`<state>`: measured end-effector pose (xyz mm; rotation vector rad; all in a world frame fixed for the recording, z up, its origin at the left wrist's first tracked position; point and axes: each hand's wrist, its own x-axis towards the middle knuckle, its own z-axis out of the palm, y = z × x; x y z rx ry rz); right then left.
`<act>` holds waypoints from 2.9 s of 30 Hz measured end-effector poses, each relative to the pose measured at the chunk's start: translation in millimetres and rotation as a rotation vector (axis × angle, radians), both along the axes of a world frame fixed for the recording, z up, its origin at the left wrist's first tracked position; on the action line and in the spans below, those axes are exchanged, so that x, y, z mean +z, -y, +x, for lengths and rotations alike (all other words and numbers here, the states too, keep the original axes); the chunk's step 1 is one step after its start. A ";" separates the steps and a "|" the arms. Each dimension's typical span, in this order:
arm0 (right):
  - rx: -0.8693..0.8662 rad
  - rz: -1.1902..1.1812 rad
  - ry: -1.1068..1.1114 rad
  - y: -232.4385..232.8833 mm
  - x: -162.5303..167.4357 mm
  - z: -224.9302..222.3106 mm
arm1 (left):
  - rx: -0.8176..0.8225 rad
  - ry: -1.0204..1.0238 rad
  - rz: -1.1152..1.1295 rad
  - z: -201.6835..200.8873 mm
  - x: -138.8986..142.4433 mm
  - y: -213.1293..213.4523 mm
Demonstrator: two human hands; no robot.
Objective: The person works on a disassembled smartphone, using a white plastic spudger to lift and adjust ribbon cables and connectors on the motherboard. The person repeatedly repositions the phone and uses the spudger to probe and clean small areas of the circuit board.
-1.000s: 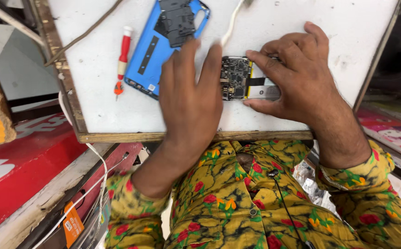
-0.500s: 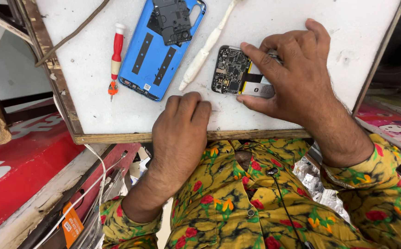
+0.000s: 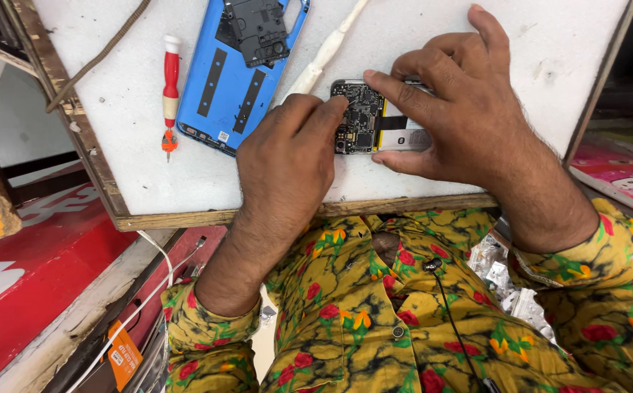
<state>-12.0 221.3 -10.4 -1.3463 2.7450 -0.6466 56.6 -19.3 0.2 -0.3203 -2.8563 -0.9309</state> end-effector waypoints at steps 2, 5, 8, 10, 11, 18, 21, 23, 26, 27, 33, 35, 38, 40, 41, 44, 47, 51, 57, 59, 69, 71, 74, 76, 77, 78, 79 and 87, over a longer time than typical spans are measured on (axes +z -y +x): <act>0.010 0.006 -0.012 -0.3 0.1 -0.8 | -0.010 -0.024 -0.053 -0.5 -0.9 -0.4; 0.010 0.010 0.001 -0.7 0.7 -0.5 | -0.022 -0.047 -0.081 -3.1 -2.3 -0.2; 0.004 0.017 0.015 -0.6 1.4 0.8 | -0.042 -0.061 -0.107 -5.1 -3.1 0.6; 0.005 0.017 0.014 -0.5 1.8 1.2 | -0.054 -0.073 -0.122 -5.8 -3.3 1.4; 0.007 0.016 0.012 -0.3 2.1 1.0 | -0.058 -0.080 -0.129 -6.1 -3.4 1.7; 0.006 0.041 0.029 0.5 3.2 -0.4 | -0.073 -0.145 -0.130 -6.6 -6.7 0.1; 0.014 0.043 -0.005 0.6 3.2 -0.6 | -0.083 -0.169 -0.126 -7.2 -8.2 1.5; 0.013 0.027 -0.003 0.6 3.5 -0.2 | -0.088 -0.196 -0.115 -7.2 -9.3 1.1; 0.001 0.020 0.026 -0.4 4.5 -0.2 | -0.085 -0.224 -0.133 -6.2 -11.2 -2.6; 0.002 0.020 0.041 0.1 4.4 0.0 | -0.095 -0.224 -0.128 -5.8 -11.8 -4.2; -0.001 0.030 0.027 0.7 4.1 0.1 | -0.084 -0.246 -0.119 -7.2 -14.3 -5.1; 0.003 0.016 0.007 -0.2 4.6 0.1 | -0.092 -0.252 -0.127 -6.7 -13.5 -6.1; 0.005 0.026 0.002 -0.1 4.0 0.6 | -0.095 -0.225 -0.113 -5.2 -12.6 -9.7; 0.006 0.032 -0.008 1.0 2.4 -0.4 | -0.091 -0.227 -0.119 -5.4 -12.3 -8.6; 0.006 0.032 -0.012 0.9 2.3 0.0 | -0.094 -0.226 -0.117 -5.2 -12.5 -8.2; 0.009 0.014 -0.012 0.0 2.7 0.2 | -0.090 -0.233 -0.108 -6.0 -13.6 -5.0; 0.004 0.030 0.012 -0.9 4.3 0.9 | -0.077 -0.250 -0.100 -5.3 -15.9 -8.1; 0.009 0.021 -0.017 0.9 3.6 -0.6 | -0.090 -0.233 -0.105 -3.8 -17.3 -10.1; 0.005 0.034 0.005 -1.2 3.5 0.8 | -0.077 -0.240 -0.118 -4.6 -17.1 -6.2; -0.001 0.029 0.007 -1.3 3.5 0.6 | -0.076 -0.247 -0.109 -4.8 -17.5 -8.6; 0.001 0.026 0.011 -0.7 3.2 0.5 | -0.061 -0.248 -0.152 -4.9 -16.0 -6.5; 0.000 0.030 0.018 -1.8 4.3 1.0 | -0.058 -0.250 -0.159 -3.6 -15.4 -8.0; 0.003 0.017 -0.001 -0.3 4.0 0.1 | -0.068 -0.262 -0.145 -3.4 -16.2 -11.6; 0.005 0.016 -0.014 1.0 3.4 -0.5 | -0.068 -0.253 -0.159 -3.3 -16.0 -10.4; 0.005 0.021 -0.018 1.0 3.3 -0.5 | -0.072 -0.250 -0.164 -3.4 -15.9 -9.3; 0.003 0.026 -0.020 0.8 3.5 -0.3 | -0.062 -0.250 -0.168 -3.2 -15.7 -8.0; 0.007 0.018 -0.012 0.5 3.6 0.1 | -0.055 -0.251 -0.170 -3.0 -15.4 -6.3; -0.001 0.008 -0.017 4.5 7.4 0.2 | -0.059 -0.282 -0.151 -3.5 -17.7 -13.2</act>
